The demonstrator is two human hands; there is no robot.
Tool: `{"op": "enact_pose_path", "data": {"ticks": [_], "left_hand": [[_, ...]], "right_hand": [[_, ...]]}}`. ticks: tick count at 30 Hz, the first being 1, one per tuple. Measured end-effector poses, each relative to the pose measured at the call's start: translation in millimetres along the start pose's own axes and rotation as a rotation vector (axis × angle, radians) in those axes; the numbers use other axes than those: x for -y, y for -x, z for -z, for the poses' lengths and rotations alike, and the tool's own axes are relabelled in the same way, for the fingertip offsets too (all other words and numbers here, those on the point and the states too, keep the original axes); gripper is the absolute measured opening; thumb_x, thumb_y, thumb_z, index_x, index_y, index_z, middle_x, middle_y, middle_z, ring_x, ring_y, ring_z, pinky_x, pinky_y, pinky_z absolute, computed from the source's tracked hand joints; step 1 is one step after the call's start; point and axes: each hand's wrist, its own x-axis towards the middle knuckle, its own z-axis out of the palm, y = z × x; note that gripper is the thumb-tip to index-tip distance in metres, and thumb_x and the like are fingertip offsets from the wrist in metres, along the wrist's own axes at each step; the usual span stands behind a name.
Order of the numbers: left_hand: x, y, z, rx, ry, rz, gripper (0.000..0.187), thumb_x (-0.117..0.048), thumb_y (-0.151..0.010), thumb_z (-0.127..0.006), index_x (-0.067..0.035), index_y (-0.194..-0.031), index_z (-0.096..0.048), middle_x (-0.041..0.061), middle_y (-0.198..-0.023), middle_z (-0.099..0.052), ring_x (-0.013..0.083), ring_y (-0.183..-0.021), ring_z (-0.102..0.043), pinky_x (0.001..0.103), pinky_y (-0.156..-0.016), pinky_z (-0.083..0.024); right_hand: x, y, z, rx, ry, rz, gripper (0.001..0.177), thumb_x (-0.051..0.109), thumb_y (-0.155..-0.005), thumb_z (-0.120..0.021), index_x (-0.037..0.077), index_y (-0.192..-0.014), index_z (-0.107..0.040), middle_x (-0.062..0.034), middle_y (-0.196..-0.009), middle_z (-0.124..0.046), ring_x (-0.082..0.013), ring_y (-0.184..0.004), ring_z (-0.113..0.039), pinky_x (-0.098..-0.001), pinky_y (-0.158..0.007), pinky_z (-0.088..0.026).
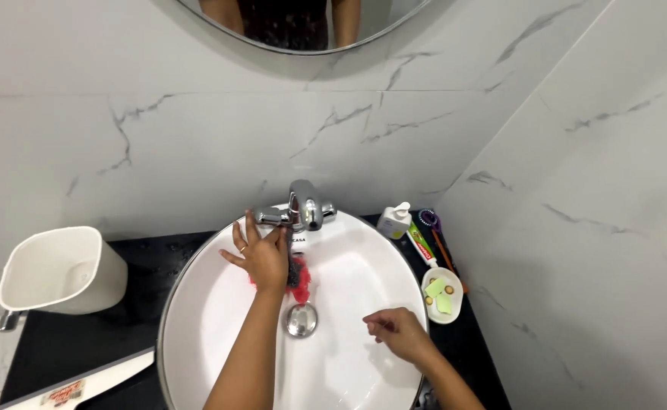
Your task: Scrubbing a bathroom sink with a sponge and kemudian washing hands.
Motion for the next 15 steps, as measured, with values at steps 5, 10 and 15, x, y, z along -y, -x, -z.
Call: {"op": "enact_pose_path", "data": {"ticks": [5,10,15], "left_hand": [[-6,19,-17,0.022,-0.055,-0.018,0.020,-0.032,-0.095,-0.064,-0.022,-0.099,-0.082,0.012,-0.156,-0.044,0.0377,-0.151,-0.028,0.077,-0.115,-0.004],[-33,41,-28,0.078,-0.051,0.005,0.021,-0.032,-0.096,-0.062,-0.028,-0.105,-0.081,0.014,-0.157,-0.041,0.0364,-0.151,-0.028,0.077,-0.116,-0.006],[-53,49,-32,-0.028,0.053,0.068,0.024,-0.031,-0.089,-0.067,-0.032,-0.109,-0.080,0.018,-0.154,-0.041,0.0406,-0.143,-0.033,0.073,-0.114,-0.012]], "right_hand": [[66,-17,-19,-0.092,-0.025,0.208,0.022,0.015,-0.092,-0.071,0.007,-0.111,-0.078,-0.0025,-0.077,-0.074,-0.0090,-0.065,-0.065,-0.0254,-0.062,-0.055],[93,-63,-43,-0.323,0.054,0.515,0.026,0.006,-0.095,-0.064,0.009,-0.117,-0.077,-0.0090,-0.088,-0.071,-0.0190,-0.072,-0.069,-0.0319,-0.068,-0.056],[137,-58,-27,-0.251,0.615,0.315,0.074,0.000,-0.078,-0.063,0.026,-0.146,-0.050,-0.0135,-0.109,-0.061,-0.0330,-0.097,-0.065,-0.0446,-0.079,-0.055]]}}
